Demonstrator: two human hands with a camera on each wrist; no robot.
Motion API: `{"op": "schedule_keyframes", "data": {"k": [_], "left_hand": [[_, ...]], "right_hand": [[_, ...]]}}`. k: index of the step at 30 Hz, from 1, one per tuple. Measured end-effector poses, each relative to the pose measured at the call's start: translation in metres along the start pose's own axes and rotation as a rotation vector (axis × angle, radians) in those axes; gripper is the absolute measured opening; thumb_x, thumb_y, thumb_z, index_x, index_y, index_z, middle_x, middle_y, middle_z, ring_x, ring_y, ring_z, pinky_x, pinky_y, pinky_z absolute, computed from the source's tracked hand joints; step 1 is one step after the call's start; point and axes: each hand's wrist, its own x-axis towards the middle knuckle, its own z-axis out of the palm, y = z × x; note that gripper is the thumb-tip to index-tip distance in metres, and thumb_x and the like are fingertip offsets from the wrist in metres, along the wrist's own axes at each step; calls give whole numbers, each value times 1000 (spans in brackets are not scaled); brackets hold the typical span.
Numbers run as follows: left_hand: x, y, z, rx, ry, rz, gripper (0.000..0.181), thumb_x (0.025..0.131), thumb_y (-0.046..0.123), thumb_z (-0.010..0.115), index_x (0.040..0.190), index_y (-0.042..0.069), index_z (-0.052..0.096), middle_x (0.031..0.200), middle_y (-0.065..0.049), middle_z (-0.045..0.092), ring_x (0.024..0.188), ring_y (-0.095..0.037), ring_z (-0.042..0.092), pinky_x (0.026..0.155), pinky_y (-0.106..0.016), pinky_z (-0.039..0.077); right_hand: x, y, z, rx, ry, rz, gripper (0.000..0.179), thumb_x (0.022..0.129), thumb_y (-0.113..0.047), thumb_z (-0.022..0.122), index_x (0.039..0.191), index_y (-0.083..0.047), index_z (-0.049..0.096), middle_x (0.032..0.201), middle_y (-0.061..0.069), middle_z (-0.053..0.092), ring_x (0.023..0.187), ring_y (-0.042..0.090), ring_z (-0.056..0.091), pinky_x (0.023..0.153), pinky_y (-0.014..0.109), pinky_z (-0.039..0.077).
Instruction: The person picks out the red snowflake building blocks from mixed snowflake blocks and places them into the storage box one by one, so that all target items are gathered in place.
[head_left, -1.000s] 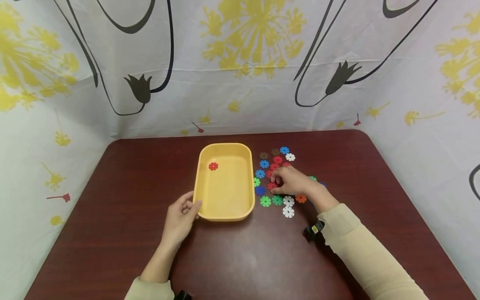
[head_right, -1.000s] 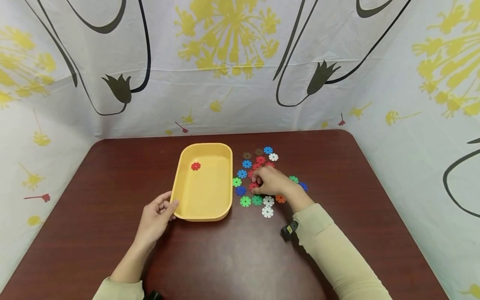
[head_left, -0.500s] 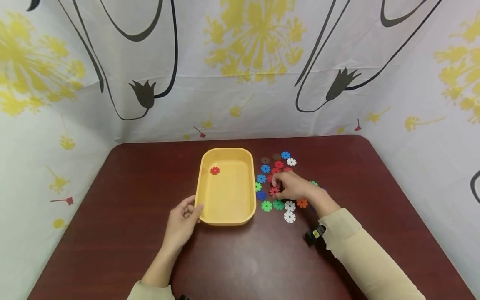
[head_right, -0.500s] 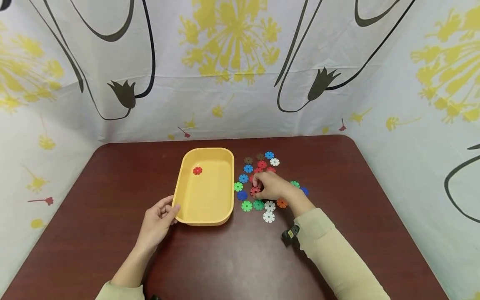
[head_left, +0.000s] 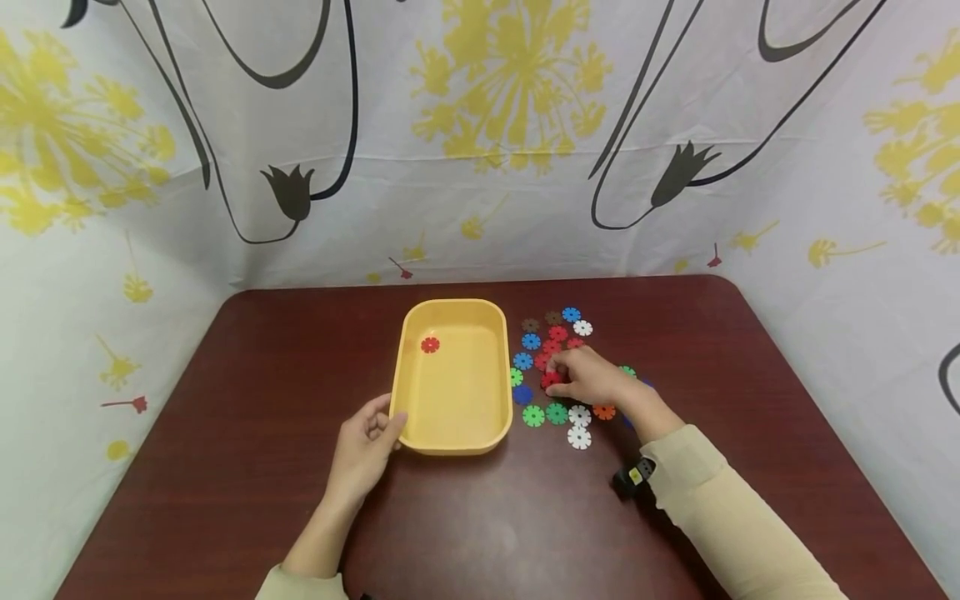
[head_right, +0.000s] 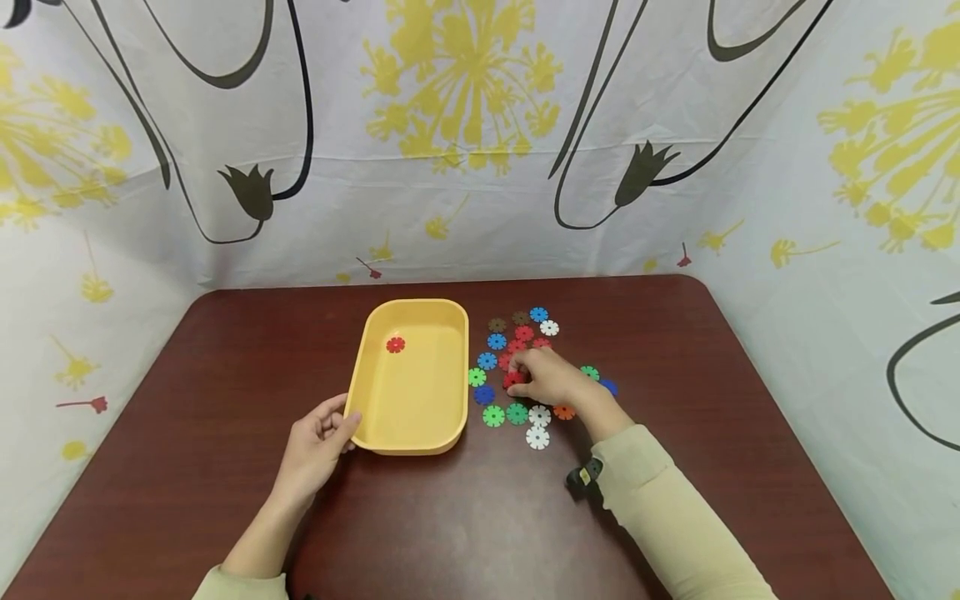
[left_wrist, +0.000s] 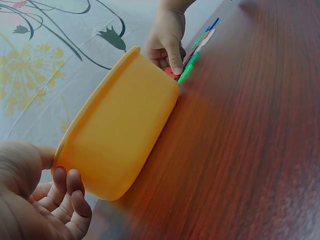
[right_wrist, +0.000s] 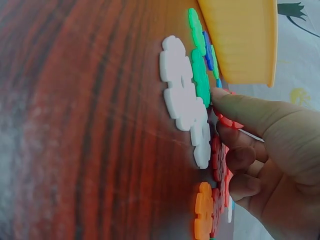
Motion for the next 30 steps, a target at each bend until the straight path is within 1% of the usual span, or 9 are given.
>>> {"op": "schedule_keyframes", "data": {"k": [2, 5, 7, 10, 14, 17, 23, 26, 30], "left_hand": [[0, 0, 0, 0, 1, 2, 44, 98, 15, 69, 137, -3, 58, 76, -7, 63, 64, -21, 61, 60, -21, 52], [-1, 0, 0, 4, -3, 8, 45, 98, 15, 69, 137, -4, 57, 75, -6, 63, 64, -20, 61, 60, -21, 52], [0, -1, 0, 4, -4, 7, 45, 98, 14, 69, 137, -4, 57, 75, -6, 63, 64, -20, 61, 60, -21, 52], [0, -1, 0, 4, -6, 11, 45, 98, 14, 69, 137, -4, 57, 76, -7, 64, 64, -20, 61, 60, -21, 52], [1, 0, -1, 4, -5, 18, 44, 98, 16, 69, 137, -3, 57, 76, -8, 63, 64, -18, 60, 60, -21, 51], [2, 0, -1, 3, -5, 17, 44, 99, 17, 69, 138, -1, 58, 76, -8, 63, 64, -19, 60, 61, -21, 51], [2, 0, 0, -5, -7, 12, 46, 99, 19, 69, 138, -2, 57, 76, -7, 63, 65, -20, 61, 61, -21, 51], [2, -1, 1, -11, -3, 10, 45, 99, 17, 69, 138, -1, 57, 76, -7, 63, 65, -19, 61, 61, -21, 52], [2, -2, 1, -15, -4, 10, 44, 99, 16, 68, 138, -1, 57, 76, -8, 63, 64, -16, 60, 61, -22, 52]], "right_hand": [[0, -1, -1, 8, -1, 3, 20, 89, -17, 80, 100, -10, 65, 76, -4, 56, 63, 11, 48, 59, 26, 45], [0, -2, -2, 24, -19, 4, 31, 87, -15, 82, 111, -8, 64, 86, -3, 61, 70, 13, 54, 63, 28, 52], [-1, -2, -4, 36, -32, 7, 35, 87, -13, 82, 116, -7, 64, 88, -2, 62, 71, 13, 56, 65, 28, 54], [-2, -1, -5, 42, -46, -9, 34, 87, -11, 82, 117, -6, 66, 85, -2, 62, 68, 13, 55, 63, 28, 53], [-3, 0, -6, 36, -43, -35, 30, 88, -13, 80, 115, -5, 69, 80, -4, 62, 63, 11, 52, 61, 28, 51], [-2, 0, -6, 28, -15, -33, 30, 89, -17, 80, 115, -5, 69, 79, -5, 61, 62, 10, 52, 61, 27, 51], [3, -6, -12, 41, 77, -51, 27, 89, -18, 81, 109, -7, 68, 75, -4, 59, 60, 14, 52, 59, 28, 52], [6, -10, -16, 48, 124, -58, 29, 88, -20, 82, 109, -7, 68, 76, -3, 59, 62, 14, 53, 60, 28, 53], [12, -16, -21, 43, 185, -60, 32, 88, -24, 81, 112, -6, 68, 81, -3, 61, 66, 14, 54, 64, 29, 54]]}}
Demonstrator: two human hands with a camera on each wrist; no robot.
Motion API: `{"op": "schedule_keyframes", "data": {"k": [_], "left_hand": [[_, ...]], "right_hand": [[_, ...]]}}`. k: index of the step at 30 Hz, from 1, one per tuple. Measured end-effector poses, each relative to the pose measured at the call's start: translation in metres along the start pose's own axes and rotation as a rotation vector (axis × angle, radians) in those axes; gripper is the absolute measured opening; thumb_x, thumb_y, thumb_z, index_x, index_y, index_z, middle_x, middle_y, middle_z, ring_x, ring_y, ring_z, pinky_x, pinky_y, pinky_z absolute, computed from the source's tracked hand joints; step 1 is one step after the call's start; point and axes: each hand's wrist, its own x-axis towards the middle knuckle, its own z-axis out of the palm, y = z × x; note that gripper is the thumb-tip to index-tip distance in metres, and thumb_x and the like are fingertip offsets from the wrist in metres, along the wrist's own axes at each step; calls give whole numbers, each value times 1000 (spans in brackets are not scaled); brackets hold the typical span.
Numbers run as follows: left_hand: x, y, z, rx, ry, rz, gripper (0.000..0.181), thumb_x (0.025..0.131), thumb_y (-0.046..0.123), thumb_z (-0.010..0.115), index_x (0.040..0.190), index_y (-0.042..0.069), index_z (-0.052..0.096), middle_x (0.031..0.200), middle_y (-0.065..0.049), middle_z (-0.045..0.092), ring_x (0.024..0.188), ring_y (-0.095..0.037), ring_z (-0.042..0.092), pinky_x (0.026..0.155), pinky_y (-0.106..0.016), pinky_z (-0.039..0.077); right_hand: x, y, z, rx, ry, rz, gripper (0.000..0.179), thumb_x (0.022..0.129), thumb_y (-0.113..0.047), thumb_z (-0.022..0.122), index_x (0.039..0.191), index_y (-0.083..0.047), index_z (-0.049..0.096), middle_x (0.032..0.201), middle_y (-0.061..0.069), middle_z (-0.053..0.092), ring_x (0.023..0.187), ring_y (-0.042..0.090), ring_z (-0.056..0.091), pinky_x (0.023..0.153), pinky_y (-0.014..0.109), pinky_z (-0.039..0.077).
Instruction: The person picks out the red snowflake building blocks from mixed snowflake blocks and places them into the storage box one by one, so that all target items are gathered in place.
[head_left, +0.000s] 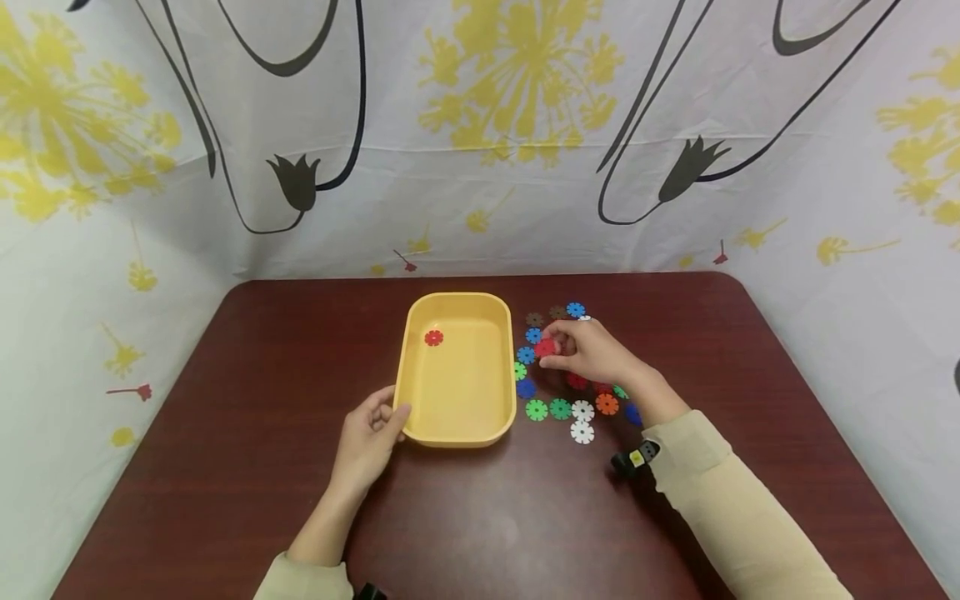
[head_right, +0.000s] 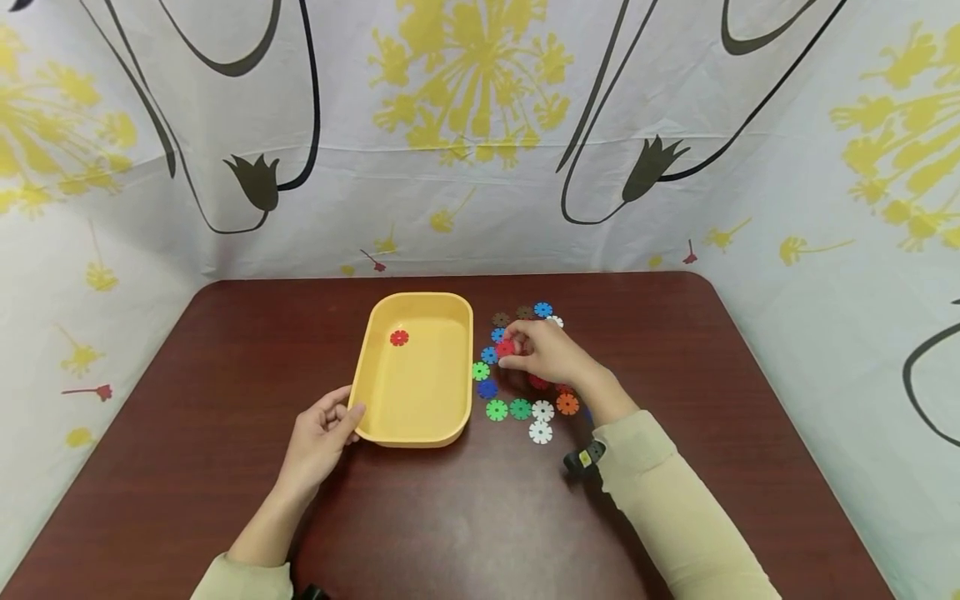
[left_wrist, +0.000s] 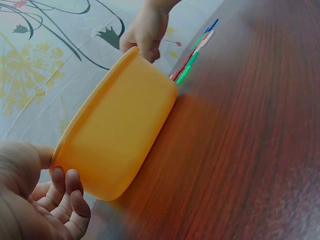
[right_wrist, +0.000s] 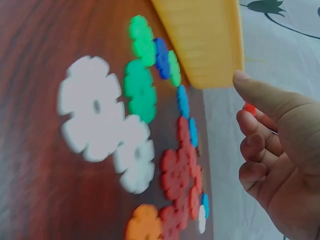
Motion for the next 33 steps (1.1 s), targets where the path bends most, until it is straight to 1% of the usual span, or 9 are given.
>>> {"op": "schedule_keyframes", "data": {"k": [7, 13, 15, 19, 23, 27, 33], "left_hand": [[1, 0, -1, -5, -1, -6, 44, 99, 16, 69, 138, 0, 57, 77, -9, 63, 65, -16, 60, 61, -22, 52], [0, 1, -1, -5, 1, -4, 43, 99, 15, 68, 138, 0, 58, 77, -11, 63, 65, -19, 60, 60, -22, 51], [-1, 1, -1, -5, 2, -5, 43, 99, 15, 68, 138, 0, 58, 77, -11, 62, 65, -21, 60, 60, -21, 50], [-2, 1, -1, -5, 0, -2, 43, 99, 16, 68, 137, 0, 58, 76, -9, 62, 65, -22, 60, 59, -21, 49], [-2, 1, -1, -12, -1, 2, 43, 99, 15, 68, 137, -1, 58, 75, -8, 61, 65, -22, 60, 59, -21, 49], [-2, 1, -1, -16, 1, 10, 42, 99, 14, 68, 137, -2, 58, 74, -8, 61, 64, -20, 60, 59, -21, 49], [-1, 1, -1, -3, 2, 24, 43, 98, 12, 68, 137, -2, 58, 74, -8, 63, 64, -17, 60, 60, -22, 51]], "right_hand": [[16, -13, -2, 45, 44, -11, 33, 89, -25, 81, 113, -7, 69, 86, 0, 63, 70, 17, 56, 65, 30, 53], [30, -28, 5, 71, 51, -4, 34, 88, -25, 82, 114, -7, 68, 89, 1, 63, 70, 18, 55, 63, 30, 52], [34, -33, 8, 82, 48, -21, 34, 89, -22, 81, 115, -5, 68, 91, 2, 64, 70, 17, 55, 64, 29, 53], [42, -42, 13, 82, 58, -56, 32, 89, -18, 81, 115, -4, 69, 87, 1, 64, 68, 15, 56, 62, 29, 52], [52, -53, 20, 83, 57, -79, 31, 88, -19, 81, 113, -5, 69, 85, 1, 64, 66, 14, 55, 61, 29, 51], [64, -63, 26, 83, 43, -101, 31, 88, -21, 81, 113, -5, 70, 87, 1, 66, 68, 14, 55, 61, 29, 50], [79, -69, 37, 57, 16, -126, 33, 88, -21, 82, 113, -4, 69, 87, 2, 67, 71, 14, 58, 65, 29, 52]]}}
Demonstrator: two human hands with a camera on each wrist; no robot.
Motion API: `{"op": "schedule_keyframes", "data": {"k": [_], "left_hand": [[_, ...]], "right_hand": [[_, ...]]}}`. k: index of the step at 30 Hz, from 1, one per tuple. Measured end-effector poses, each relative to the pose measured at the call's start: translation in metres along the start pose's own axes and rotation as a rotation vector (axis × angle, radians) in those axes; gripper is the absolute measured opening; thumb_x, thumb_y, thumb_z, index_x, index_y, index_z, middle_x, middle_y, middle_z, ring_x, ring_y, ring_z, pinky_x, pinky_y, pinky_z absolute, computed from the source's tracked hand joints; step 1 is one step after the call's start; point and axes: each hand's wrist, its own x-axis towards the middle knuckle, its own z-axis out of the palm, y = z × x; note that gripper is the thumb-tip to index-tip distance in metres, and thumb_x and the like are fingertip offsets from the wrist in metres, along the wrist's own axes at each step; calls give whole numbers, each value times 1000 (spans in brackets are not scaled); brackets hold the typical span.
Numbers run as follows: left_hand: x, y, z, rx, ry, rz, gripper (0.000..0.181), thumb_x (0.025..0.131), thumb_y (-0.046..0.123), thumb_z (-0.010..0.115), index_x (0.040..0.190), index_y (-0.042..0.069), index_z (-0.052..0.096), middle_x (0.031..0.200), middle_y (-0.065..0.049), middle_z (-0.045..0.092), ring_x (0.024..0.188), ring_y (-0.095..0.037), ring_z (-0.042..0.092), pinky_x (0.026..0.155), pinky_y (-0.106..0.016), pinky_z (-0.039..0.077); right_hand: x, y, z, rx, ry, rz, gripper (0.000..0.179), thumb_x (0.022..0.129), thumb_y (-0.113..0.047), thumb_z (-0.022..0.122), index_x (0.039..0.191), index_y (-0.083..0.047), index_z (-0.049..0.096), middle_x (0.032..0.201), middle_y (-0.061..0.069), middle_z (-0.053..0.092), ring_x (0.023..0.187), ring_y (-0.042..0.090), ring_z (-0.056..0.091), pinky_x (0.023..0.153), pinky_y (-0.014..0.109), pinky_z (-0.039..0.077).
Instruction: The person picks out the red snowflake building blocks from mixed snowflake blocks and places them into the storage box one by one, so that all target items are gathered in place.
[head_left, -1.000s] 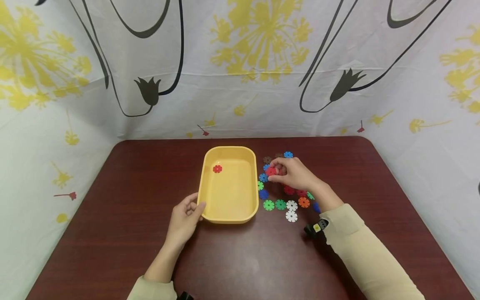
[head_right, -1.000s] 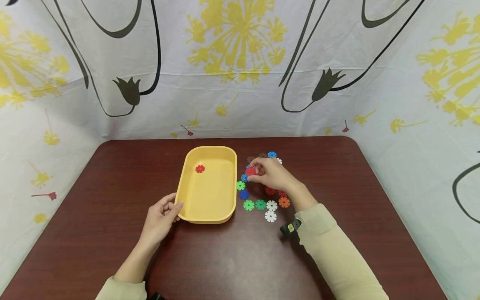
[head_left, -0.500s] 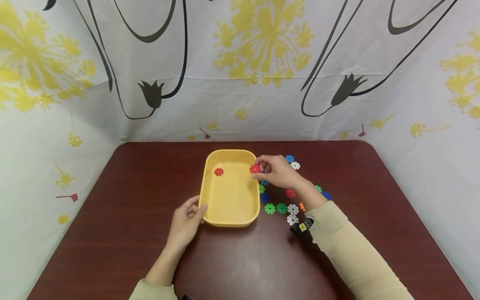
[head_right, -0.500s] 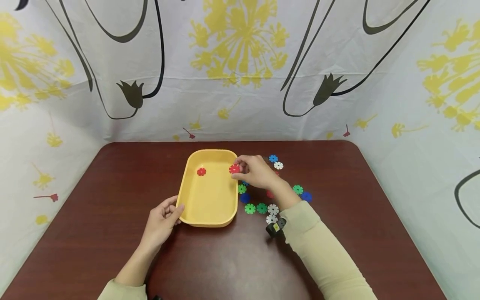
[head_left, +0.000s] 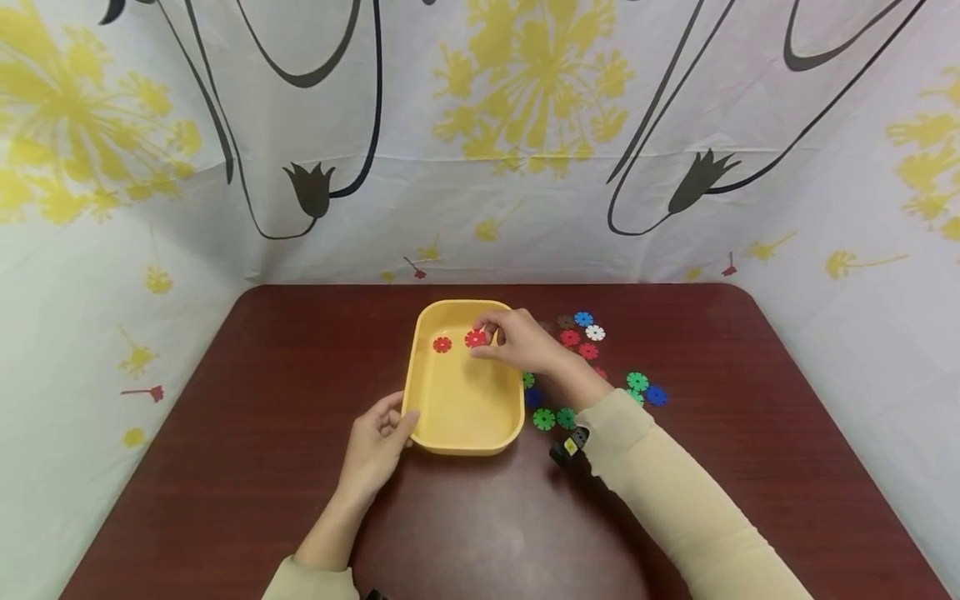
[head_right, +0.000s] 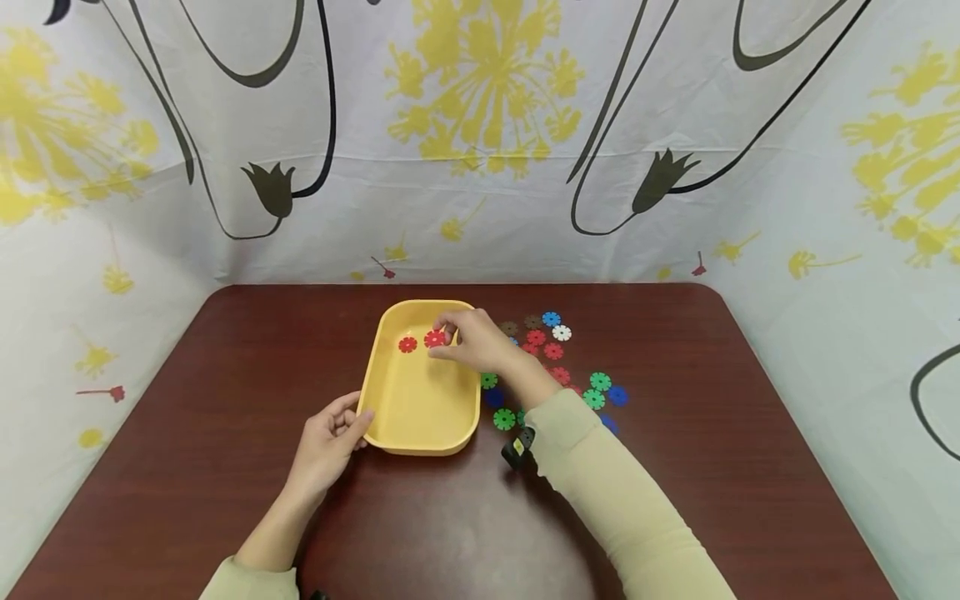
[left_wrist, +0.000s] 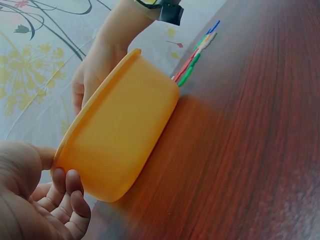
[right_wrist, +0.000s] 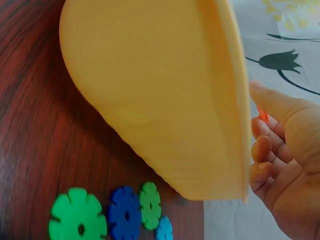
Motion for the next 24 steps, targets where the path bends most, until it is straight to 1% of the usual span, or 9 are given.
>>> {"op": "schedule_keyframes", "data": {"k": [5, 10, 13, 18, 21, 24], "left_hand": [[2, -1, 0, 0, 1, 6, 42, 98, 12, 69, 137, -2, 58, 74, -10, 63, 63, -20, 61, 60, -22, 51], [1, 0, 0, 4, 5, -1, 43, 98, 13, 69, 137, -1, 58, 74, -10, 63, 64, -22, 62, 60, -22, 52], [3, -1, 0, 13, 2, 6, 44, 98, 14, 69, 138, -2, 57, 74, -8, 63, 64, -22, 62, 60, -22, 51], [3, 0, 0, 8, 1, 8, 44, 98, 14, 68, 137, -2, 58, 73, -6, 63, 65, -23, 62, 60, -22, 51], [2, 1, 0, 5, -2, 1, 45, 99, 16, 68, 138, -2, 57, 74, -6, 63, 65, -22, 62, 60, -22, 52], [0, 1, 0, 7, -6, -12, 47, 99, 18, 69, 139, -3, 56, 74, -5, 63, 65, -22, 62, 61, -22, 52]], "right_hand": [[7, 0, 7, 14, -30, 23, 33, 89, -20, 81, 115, -4, 69, 88, 2, 67, 73, 15, 59, 67, 29, 53], [13, 0, 13, 25, -48, 17, 31, 88, -19, 81, 112, -3, 68, 85, 3, 66, 72, 17, 59, 68, 30, 53], [17, 0, 15, 30, -59, 17, 32, 89, -18, 81, 113, -2, 68, 86, 4, 66, 74, 17, 59, 69, 30, 53], [24, -3, 20, 9, -77, 9, 34, 89, -19, 81, 115, 0, 68, 88, 4, 66, 76, 17, 60, 71, 31, 54], [27, -4, 25, -13, -80, -3, 33, 89, -20, 81, 112, -1, 68, 85, 3, 66, 74, 17, 60, 69, 30, 53], [30, -5, 31, -23, -86, 2, 32, 89, -20, 81, 111, -2, 68, 82, 0, 64, 72, 16, 59, 68, 28, 52]]}}
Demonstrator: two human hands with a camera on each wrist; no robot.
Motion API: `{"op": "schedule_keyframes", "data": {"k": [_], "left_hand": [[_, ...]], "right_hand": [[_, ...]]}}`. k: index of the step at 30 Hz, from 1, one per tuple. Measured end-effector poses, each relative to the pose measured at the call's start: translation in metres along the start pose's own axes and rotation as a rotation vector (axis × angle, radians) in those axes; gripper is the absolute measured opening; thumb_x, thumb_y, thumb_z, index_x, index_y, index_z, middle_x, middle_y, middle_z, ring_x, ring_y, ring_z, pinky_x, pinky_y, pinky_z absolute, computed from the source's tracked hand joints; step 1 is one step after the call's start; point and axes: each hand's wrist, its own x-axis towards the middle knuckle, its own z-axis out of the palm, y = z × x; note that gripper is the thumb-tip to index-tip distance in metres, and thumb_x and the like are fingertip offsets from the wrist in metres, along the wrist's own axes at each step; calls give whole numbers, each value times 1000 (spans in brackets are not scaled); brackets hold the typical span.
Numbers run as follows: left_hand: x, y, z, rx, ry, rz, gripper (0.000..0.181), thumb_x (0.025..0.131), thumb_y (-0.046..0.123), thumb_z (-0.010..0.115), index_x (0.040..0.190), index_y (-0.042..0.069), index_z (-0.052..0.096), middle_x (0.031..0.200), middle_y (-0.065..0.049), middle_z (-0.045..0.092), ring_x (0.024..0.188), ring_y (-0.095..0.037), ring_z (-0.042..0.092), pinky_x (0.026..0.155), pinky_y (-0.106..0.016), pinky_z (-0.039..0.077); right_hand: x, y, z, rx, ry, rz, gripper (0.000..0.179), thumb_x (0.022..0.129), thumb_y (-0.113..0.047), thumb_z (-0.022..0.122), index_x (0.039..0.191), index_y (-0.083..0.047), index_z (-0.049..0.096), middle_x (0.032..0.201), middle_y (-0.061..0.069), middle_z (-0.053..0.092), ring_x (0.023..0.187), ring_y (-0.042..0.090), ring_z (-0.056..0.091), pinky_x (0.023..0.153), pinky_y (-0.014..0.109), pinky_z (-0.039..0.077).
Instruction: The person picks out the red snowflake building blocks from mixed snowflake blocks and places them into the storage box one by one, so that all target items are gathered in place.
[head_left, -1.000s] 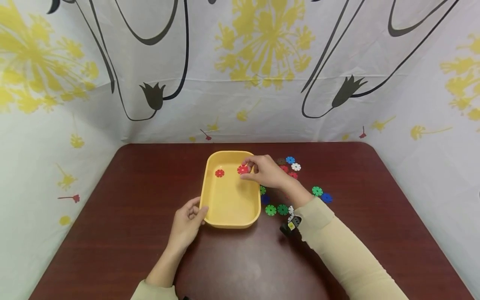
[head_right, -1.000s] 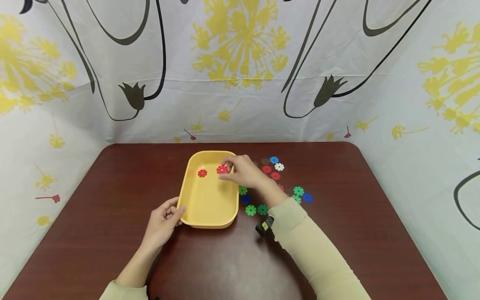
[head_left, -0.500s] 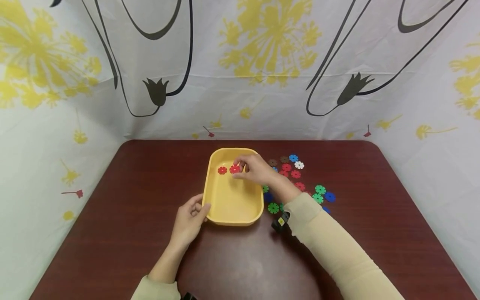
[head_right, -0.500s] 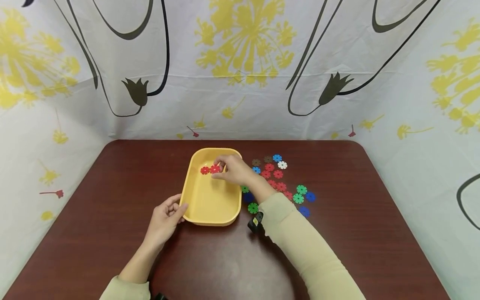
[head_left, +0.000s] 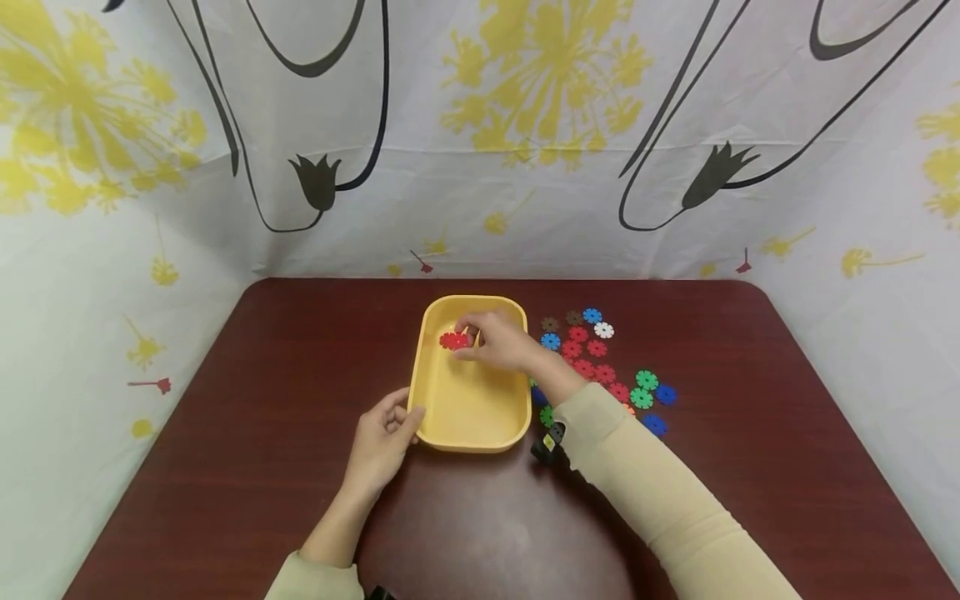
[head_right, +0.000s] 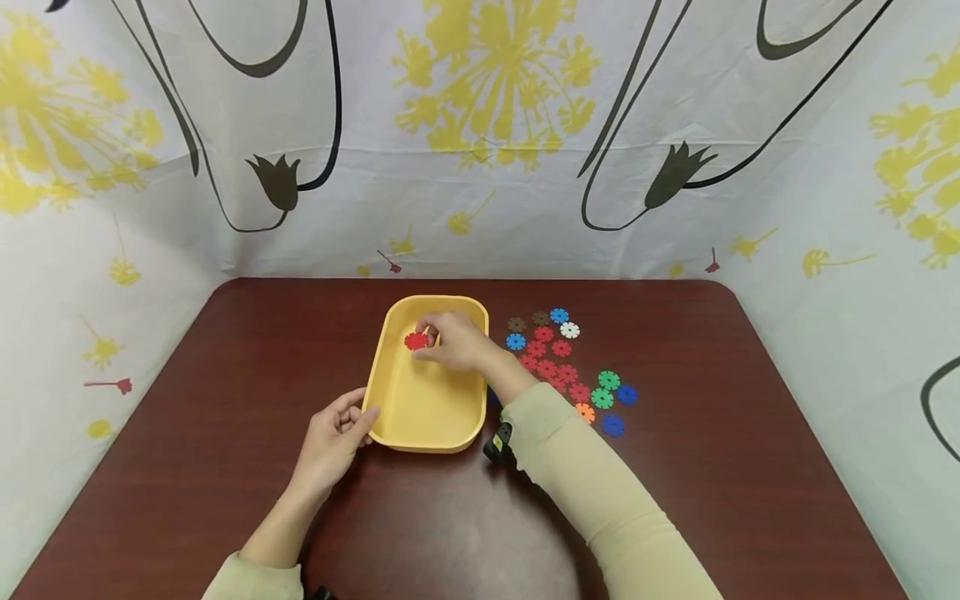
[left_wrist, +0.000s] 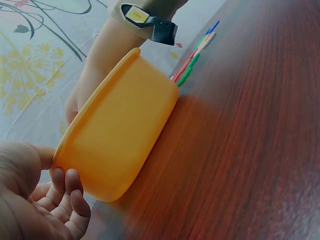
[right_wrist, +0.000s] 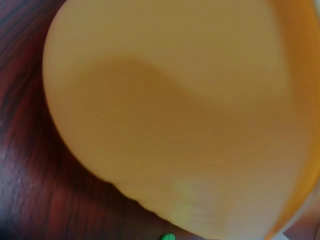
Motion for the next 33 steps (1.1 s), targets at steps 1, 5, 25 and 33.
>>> {"op": "schedule_keyframes", "data": {"k": [1, 5, 25, 33], "left_hand": [[0, 0, 0, 0, -1, -1, 47, 99, 18, 69, 139, -3, 56, 74, -5, 63, 66, -22, 62, 61, -22, 52], [0, 0, 0, -11, 4, -9, 46, 99, 16, 68, 139, -2, 56, 75, -7, 64, 66, -25, 63, 61, -23, 53], [2, -2, 0, -32, 2, 12, 46, 98, 14, 68, 139, -4, 55, 75, -7, 63, 64, -18, 62, 63, -25, 56], [2, -2, 0, -42, 7, 13, 46, 98, 13, 69, 139, -4, 56, 76, -10, 64, 63, -17, 61, 63, -27, 58]], "right_hand": [[1, 0, 1, -6, -1, 6, 31, 89, -21, 81, 111, -3, 68, 81, -1, 64, 72, 15, 58, 67, 27, 51], [4, -2, 6, -9, -8, 27, 30, 89, -22, 81, 110, -5, 67, 80, -2, 63, 71, 14, 58, 66, 25, 50], [10, -3, 23, -14, -81, 80, 34, 91, -24, 79, 116, -5, 67, 69, -1, 58, 59, 11, 51, 59, 23, 43], [11, 0, 27, 0, -139, 97, 28, 91, -21, 79, 111, -6, 67, 71, 0, 60, 63, 13, 53, 59, 23, 42]]}}
